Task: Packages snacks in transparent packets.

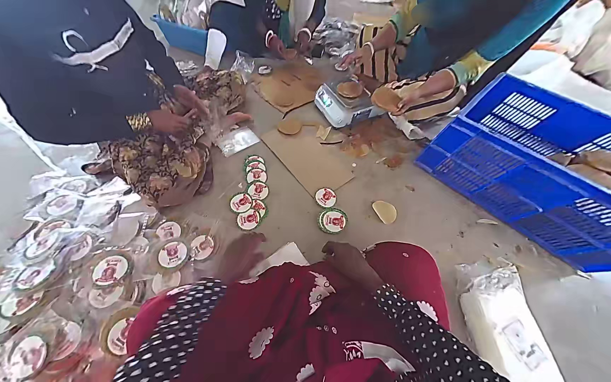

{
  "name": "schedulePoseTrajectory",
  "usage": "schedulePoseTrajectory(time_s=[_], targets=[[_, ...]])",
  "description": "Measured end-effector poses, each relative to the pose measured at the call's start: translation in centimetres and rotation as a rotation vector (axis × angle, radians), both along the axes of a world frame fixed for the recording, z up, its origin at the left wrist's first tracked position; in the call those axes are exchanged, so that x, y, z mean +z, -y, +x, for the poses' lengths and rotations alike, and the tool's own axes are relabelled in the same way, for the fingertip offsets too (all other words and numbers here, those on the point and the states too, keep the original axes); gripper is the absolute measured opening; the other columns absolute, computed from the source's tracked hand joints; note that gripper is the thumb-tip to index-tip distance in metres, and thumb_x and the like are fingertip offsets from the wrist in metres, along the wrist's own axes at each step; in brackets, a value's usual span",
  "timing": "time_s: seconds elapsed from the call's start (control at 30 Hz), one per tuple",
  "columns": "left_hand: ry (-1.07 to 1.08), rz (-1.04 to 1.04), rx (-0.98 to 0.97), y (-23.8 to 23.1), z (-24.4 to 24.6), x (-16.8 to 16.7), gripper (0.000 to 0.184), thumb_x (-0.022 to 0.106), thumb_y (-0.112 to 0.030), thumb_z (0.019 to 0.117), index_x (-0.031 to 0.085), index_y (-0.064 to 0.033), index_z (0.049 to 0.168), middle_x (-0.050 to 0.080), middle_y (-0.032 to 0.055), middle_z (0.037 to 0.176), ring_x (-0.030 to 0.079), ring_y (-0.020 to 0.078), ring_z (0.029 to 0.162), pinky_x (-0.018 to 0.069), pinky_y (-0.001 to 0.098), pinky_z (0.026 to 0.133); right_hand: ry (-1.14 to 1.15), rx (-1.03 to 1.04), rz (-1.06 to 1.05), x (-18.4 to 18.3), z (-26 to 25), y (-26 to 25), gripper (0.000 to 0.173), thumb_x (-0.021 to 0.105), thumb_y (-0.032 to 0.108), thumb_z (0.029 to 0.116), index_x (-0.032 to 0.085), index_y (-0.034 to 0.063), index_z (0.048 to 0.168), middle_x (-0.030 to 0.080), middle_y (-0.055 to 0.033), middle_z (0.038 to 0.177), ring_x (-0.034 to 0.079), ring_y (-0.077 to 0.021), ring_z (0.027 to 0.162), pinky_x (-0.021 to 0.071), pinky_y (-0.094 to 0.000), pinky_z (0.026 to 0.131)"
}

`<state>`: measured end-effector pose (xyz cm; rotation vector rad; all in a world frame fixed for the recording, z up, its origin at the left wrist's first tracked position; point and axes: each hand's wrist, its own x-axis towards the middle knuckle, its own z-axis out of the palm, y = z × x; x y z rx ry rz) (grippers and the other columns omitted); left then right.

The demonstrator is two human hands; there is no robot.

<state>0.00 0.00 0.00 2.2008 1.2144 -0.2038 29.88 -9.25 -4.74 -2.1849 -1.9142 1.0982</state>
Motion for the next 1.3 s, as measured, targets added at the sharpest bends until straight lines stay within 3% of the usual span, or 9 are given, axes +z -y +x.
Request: schedulePoseTrajectory(time_s=[0.13, 0.33, 0.67, 0.77, 0.83, 0.9, 1.0, 1.13, 1.3], targets=[[-0.067, -0.012, -0.285, 1.3, 8.7, -6.7, 0.056, 0.062, -0.01, 0.0992, 0.049, -0.0183, 0.153, 0.041, 0.0295, 0.154, 0.04, 0.0507, 0.142, 0.0387, 0.0677, 0.108, -0.068, -0.048, 0.069, 0.3, 0.6, 0.6, 0.032, 0.057, 0.026, 0.103, 0.067, 0.0086, 0.128, 0.072, -0.0143, 0.113, 0.069, -0.0326, 0.106, 0.0524, -0.0565, 0.095], [-0.156, -0.043, -0.28, 0.0, 11.6, -8.6, 0.047, 0.085, -0.01, 0.0798, 0.07, -0.0043, 0.124, 0.052, 0.0318, 0.139, 0.046, 0.0503, 0.134, 0.046, 0.0623, 0.106, -0.073, -0.003, 0.093, -0.1, 0.4, 1.2, 0.032, 0.058, 0.025, 0.1012, 0.066, 0.0101, 0.128, 0.072, -0.0144, 0.114, 0.068, -0.0344, 0.109, 0.0517, -0.0578, 0.095], [-0.137, 0.036, -0.172, -0.3, 10.9, -8.5, 0.027, 0.064, -0.027, 0.1004, 0.074, -0.0058, 0.113, 0.065, 0.0189, 0.132, 0.054, 0.0388, 0.133, 0.044, 0.0569, 0.109, -0.085, -0.047, 0.065, -0.6, 0.5, 0.9, 0.035, 0.063, 0.03, 0.0981, 0.068, 0.0101, 0.126, 0.073, -0.0145, 0.113, 0.069, -0.0343, 0.109, 0.052, -0.0582, 0.095], [-0.164, 0.158, -0.196, 0.5, 10.4, -8.0, 0.031, 0.053, -0.032, 0.1056, 0.077, -0.0168, 0.117, 0.037, 0.0139, 0.164, 0.013, 0.0406, 0.157, 0.0156, 0.0666, 0.122, -0.065, -0.071, 0.075, -0.2, 0.3, 1.0, 0.037, 0.062, 0.032, 0.1005, 0.067, 0.0086, 0.128, 0.068, -0.0175, 0.123, 0.065, -0.0355, 0.117, 0.0507, -0.0563, 0.099], [-0.191, 0.239, -0.215, 1.2, 10.3, -6.7, 0.03, 0.05, -0.028, 0.1066, 0.077, -0.0205, 0.118, 0.037, 0.0144, 0.163, 0.008, 0.0403, 0.158, 0.0029, 0.0707, 0.121, -0.113, -0.111, 0.168, -0.1, 0.3, 0.9, 0.044, 0.064, 0.038, 0.0989, 0.065, 0.0094, 0.131, 0.067, -0.0172, 0.127, 0.064, -0.0347, 0.12, 0.05, -0.0552, 0.102], [-0.154, 0.304, -0.152, 2.8, 10.4, -4.2, 0.028, 0.051, -0.016, 0.1043, 0.077, -0.0138, 0.112, 0.059, 0.0175, 0.14, 0.035, 0.0402, 0.147, 0.0223, 0.0667, 0.118, -0.282, -0.135, 0.325, -0.7, 0.3, 0.8, 0.065, 0.074, 0.044, 0.0901, 0.058, 0.0117, 0.144, 0.06, -0.0139, 0.142, 0.056, -0.0303, 0.133, 0.0445, -0.0516, 0.112], [0.179, 0.178, 0.156, 5.3, 10.5, 0.6, 0.031, 0.05, -0.018, 0.1063, 0.073, 0.0009, 0.115, 0.069, 0.0227, 0.115, 0.062, 0.0357, 0.118, 0.0455, 0.0507, 0.106, -0.597, -0.11, 0.422, -1.1, 0.4, 0.4, 0.09, 0.088, 0.037, 0.0757, 0.048, 0.01, 0.152, 0.052, -0.0137, 0.151, 0.049, -0.0262, 0.14, 0.04, -0.0486, 0.117], [0.557, -0.172, 0.504, 7.6, 10.0, 4.7, 0.022, 0.06, -0.014, 0.1012, 0.071, 0.0037, 0.107, 0.072, 0.0136, 0.091, 0.071, 0.0192, 0.074, 0.0609, 0.0371, 0.074, -0.914, -0.207, 0.364, -0.5, 0.6, 0.5, 0.018, 0.076, 0.012, 0.0899, 0.072, 0.0004, 0.104, 0.073, -0.006, 0.093, 0.07, -0.0119, 0.087, 0.058, -0.0332, 0.086], [0.897, -0.486, 0.604, 9.3, 9.4, 6.0, 0.012, 0.067, -0.005, 0.0942, 0.067, -0.0005, 0.083, 0.068, 0.0043, 0.071, 0.065, 0.0113, 0.062, 0.057, 0.0283, 0.062, -1.179, -0.378, 0.41, 0.8, 1.8, 0.6, 0.007, 0.067, 0.007, 0.0939, 0.07, 0.0016, 0.092, 0.07, 0.0008, 0.078, 0.068, -0.0077, 0.071, 0.06, -0.028, 0.073]])
